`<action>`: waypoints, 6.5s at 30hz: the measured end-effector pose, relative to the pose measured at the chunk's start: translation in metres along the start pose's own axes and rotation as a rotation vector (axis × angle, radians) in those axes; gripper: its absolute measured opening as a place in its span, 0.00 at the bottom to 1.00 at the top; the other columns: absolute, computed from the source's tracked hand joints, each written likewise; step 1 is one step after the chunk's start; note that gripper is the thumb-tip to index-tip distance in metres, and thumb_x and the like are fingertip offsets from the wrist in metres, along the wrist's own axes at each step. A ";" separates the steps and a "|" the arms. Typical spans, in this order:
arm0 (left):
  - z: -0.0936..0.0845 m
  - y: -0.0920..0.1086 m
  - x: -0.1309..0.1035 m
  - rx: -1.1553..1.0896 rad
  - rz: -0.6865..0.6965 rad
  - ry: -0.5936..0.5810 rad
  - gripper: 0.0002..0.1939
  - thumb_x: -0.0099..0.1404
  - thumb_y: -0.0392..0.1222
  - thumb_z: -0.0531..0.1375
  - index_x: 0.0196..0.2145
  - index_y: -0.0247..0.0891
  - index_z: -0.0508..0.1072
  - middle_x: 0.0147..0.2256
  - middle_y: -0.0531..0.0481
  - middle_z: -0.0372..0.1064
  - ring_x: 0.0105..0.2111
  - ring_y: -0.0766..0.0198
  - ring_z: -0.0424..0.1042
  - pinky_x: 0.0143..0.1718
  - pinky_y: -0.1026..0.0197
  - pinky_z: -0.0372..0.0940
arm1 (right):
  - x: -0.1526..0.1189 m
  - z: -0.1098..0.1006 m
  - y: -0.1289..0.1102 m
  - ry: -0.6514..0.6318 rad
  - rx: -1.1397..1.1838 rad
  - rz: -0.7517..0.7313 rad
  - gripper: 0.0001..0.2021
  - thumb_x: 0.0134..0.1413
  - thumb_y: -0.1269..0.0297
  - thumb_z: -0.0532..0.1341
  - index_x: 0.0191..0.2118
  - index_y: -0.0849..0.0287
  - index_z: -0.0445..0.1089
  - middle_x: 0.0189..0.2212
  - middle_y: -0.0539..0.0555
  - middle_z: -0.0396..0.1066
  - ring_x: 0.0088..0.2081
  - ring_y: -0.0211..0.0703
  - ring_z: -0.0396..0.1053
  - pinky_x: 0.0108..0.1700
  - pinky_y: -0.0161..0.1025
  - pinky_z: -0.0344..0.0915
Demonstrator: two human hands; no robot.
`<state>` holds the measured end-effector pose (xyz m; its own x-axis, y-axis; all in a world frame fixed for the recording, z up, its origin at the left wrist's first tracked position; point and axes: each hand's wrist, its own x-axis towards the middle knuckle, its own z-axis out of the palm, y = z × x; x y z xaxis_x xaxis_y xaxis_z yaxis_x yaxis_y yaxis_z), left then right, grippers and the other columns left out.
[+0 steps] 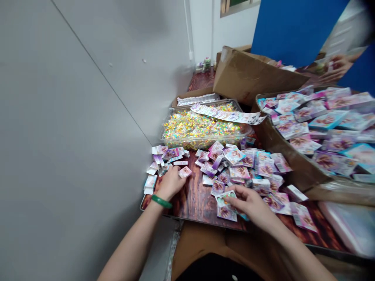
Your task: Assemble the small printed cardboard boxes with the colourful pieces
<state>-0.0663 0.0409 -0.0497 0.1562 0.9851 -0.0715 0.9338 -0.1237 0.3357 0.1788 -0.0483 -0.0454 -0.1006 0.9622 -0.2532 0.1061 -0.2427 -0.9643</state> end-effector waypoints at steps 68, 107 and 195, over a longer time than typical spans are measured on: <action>0.030 0.066 -0.045 -1.228 0.139 -0.462 0.19 0.59 0.42 0.62 0.48 0.39 0.73 0.41 0.46 0.71 0.37 0.59 0.71 0.38 0.60 0.68 | 0.002 -0.002 -0.025 0.192 -0.455 -0.452 0.09 0.51 0.72 0.58 0.32 0.55 0.76 0.30 0.49 0.78 0.32 0.41 0.74 0.37 0.36 0.67; 0.040 0.064 -0.045 -1.804 -0.183 -0.628 0.16 0.54 0.45 0.67 0.39 0.35 0.72 0.33 0.50 0.67 0.32 0.68 0.67 0.33 0.66 0.59 | 0.010 0.014 -0.001 0.119 -0.032 -0.381 0.04 0.47 0.68 0.63 0.32 0.57 0.75 0.31 0.53 0.73 0.31 0.42 0.70 0.32 0.38 0.68; -0.001 0.096 -0.003 -1.707 -0.054 -0.074 0.16 0.56 0.40 0.63 0.43 0.34 0.72 0.38 0.45 0.74 0.36 0.59 0.72 0.41 0.57 0.65 | -0.018 -0.007 -0.040 0.287 -1.181 -0.677 0.26 0.56 0.57 0.58 0.57 0.67 0.60 0.49 0.68 0.70 0.49 0.58 0.69 0.46 0.51 0.69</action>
<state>0.0225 0.0263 -0.0163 0.1975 0.9704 -0.1391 -0.4320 0.2135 0.8762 0.1833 -0.0553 -0.0018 -0.2790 0.8755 0.3946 0.8967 0.3845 -0.2191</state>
